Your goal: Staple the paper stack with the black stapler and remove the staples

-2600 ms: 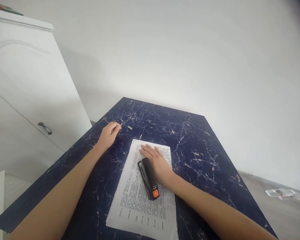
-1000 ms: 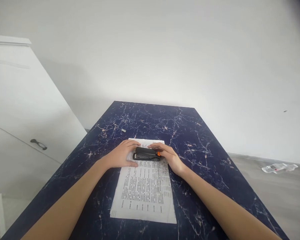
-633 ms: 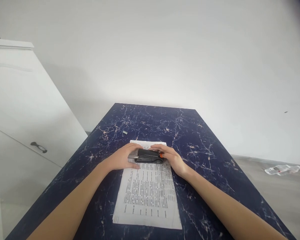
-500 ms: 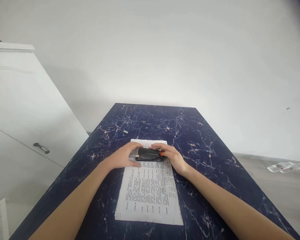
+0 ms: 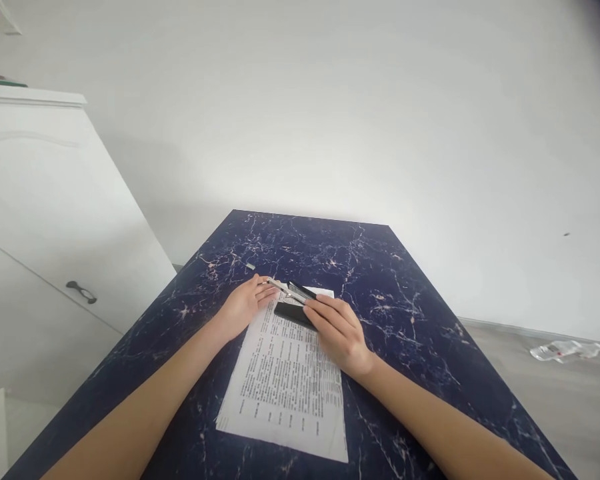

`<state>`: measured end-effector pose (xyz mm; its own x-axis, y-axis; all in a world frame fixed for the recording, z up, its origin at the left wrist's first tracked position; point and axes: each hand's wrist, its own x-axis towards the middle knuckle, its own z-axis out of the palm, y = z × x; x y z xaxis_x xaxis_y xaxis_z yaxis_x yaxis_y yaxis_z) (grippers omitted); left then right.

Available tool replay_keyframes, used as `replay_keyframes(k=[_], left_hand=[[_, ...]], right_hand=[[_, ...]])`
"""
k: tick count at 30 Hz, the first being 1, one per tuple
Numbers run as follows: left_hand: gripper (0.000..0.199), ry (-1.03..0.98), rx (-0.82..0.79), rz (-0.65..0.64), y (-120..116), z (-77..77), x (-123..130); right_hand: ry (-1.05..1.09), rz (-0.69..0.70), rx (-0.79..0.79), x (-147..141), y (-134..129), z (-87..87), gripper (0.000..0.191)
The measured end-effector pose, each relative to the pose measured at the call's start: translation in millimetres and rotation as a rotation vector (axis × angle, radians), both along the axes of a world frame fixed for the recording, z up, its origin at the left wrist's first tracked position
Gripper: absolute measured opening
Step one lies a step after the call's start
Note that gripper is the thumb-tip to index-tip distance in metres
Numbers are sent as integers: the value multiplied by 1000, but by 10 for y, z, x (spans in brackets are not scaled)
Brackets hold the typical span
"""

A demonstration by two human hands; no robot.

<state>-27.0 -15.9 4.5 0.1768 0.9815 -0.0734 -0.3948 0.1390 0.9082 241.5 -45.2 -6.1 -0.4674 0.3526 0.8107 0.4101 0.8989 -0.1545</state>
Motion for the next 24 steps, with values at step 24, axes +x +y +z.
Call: replay_keyframes(k=[24], left_hand=[[28,753,667,134,-427,204,205]], right_hand=[[-24,-125,-483,-105,-7,146,41]])
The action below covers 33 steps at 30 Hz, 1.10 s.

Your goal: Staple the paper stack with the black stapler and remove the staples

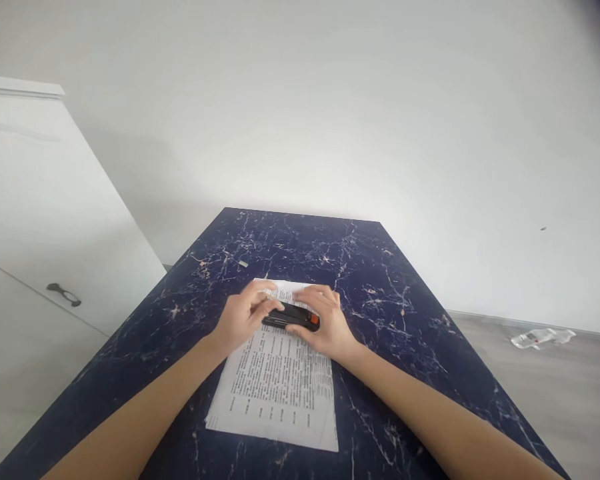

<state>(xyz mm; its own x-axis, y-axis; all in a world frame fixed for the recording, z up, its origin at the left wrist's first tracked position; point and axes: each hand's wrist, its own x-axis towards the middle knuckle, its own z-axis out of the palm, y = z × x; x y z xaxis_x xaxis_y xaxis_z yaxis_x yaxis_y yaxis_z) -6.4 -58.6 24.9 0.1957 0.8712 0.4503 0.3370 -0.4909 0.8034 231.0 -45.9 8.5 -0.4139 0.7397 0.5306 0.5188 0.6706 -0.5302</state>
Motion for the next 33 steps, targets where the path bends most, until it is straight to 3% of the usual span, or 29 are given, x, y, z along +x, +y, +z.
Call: replay_keyframes(k=[2,5,11,13,17,18,22,24,29,33], left_hand=[[25,163,145,-46,-70,-58,58],[23,291,270,-144,-141,-130,119],[30,356,318,-191,-178,-116,120],[34,310,347,-96,-116,-89,47],[31,377,286,273,175,-84,-218],[31,439,230,259,265,-98,-298],[37,598,33,-176,519,-175,-579],[40,619,-47,-309,544,-187,-646],[40,674,-99,-364,459,-113,-600],[39,671,-20,-277,481,-123,-570]], right_hand=[[60,42,177,-9,-55,2,56],[120,204,336,-36,-152,-36,43],[151,212,364,-70,-182,-12,34],[176,111,276,-4,-39,62,30],[230,-277,-20,418,523,110,21],[192,-347,-64,577,680,79,19],[94,-603,-205,1186,1131,-161,18],[19,-652,-241,1373,1223,-279,18],[-34,-647,-201,1442,1246,-345,23],[124,-627,63,1138,1053,-162,30]])
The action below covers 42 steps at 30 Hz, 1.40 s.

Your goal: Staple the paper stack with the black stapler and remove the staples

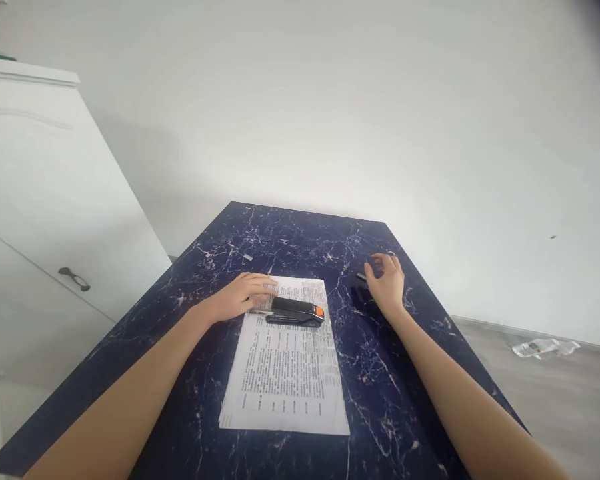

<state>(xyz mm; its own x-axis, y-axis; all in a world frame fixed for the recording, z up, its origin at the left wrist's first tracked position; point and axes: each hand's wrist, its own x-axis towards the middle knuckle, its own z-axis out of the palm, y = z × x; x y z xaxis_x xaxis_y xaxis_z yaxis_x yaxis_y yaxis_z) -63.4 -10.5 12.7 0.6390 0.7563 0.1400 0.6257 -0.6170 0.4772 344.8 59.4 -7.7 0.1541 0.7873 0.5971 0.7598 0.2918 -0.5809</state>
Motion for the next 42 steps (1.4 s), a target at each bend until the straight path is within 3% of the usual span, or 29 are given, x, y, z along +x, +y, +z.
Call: replay_keyframes(k=[2,5,7,9,16,22,28,32,36,42], left_hand=[[42,-31,90,166,62,-60,-36],[51,13,192,480,157,-188,-116],[56,108,165,549,192,-261,-150],[59,186,127,532,201,-300,-156],[46,136,269,570,216,-251,-146],[31,-13,284,581,226,-219,-185],[22,-60,284,584,231,-229,-175],[24,-70,242,572,239,-260,-193],[43,11,226,537,186,-228,-206],[31,86,296,581,141,-140,-153]], right_hand=[[47,206,76,-268,-192,102,27],[12,736,-68,-672,-505,188,29],[-104,1028,-179,-848,-655,194,43],[-218,1148,-239,-922,-731,175,55],[-301,1052,-190,-863,-715,93,43],[-240,942,-182,-845,-686,48,36],[-241,924,-207,-849,-676,41,35],[-228,943,-204,-848,-672,52,35],[-233,949,-205,-846,-668,62,35],[-241,943,-209,-841,-670,66,34]])
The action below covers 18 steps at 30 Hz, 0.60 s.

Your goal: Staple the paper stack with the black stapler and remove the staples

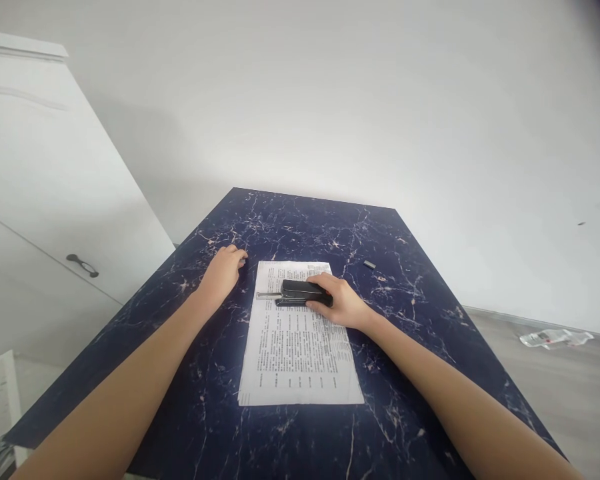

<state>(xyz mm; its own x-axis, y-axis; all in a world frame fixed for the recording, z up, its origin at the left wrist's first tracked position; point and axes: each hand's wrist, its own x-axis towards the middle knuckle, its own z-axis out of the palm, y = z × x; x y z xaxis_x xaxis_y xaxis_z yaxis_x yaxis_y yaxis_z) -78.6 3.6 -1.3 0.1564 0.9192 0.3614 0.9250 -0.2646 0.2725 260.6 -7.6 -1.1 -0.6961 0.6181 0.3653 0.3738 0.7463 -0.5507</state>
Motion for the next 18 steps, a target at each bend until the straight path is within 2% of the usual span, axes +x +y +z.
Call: replay_keyframes(k=[2,5,9,13,18], left_hand=[[28,-23,54,-2,-15,25,53],[20,-177,138,-69,-72,74,177],[18,-340,135,-175,-170,149,324],[20,-313,137,-250,-208,198,345],[21,-251,97,-379,-212,186,338]], right_hand=[[2,2,-5,2,1,-1,34],[9,10,-13,2,6,-1,34],[17,12,-18,-2,2,5,34],[14,-2,-2,0,-21,11,34],[38,-22,39,13,-30,5,28]])
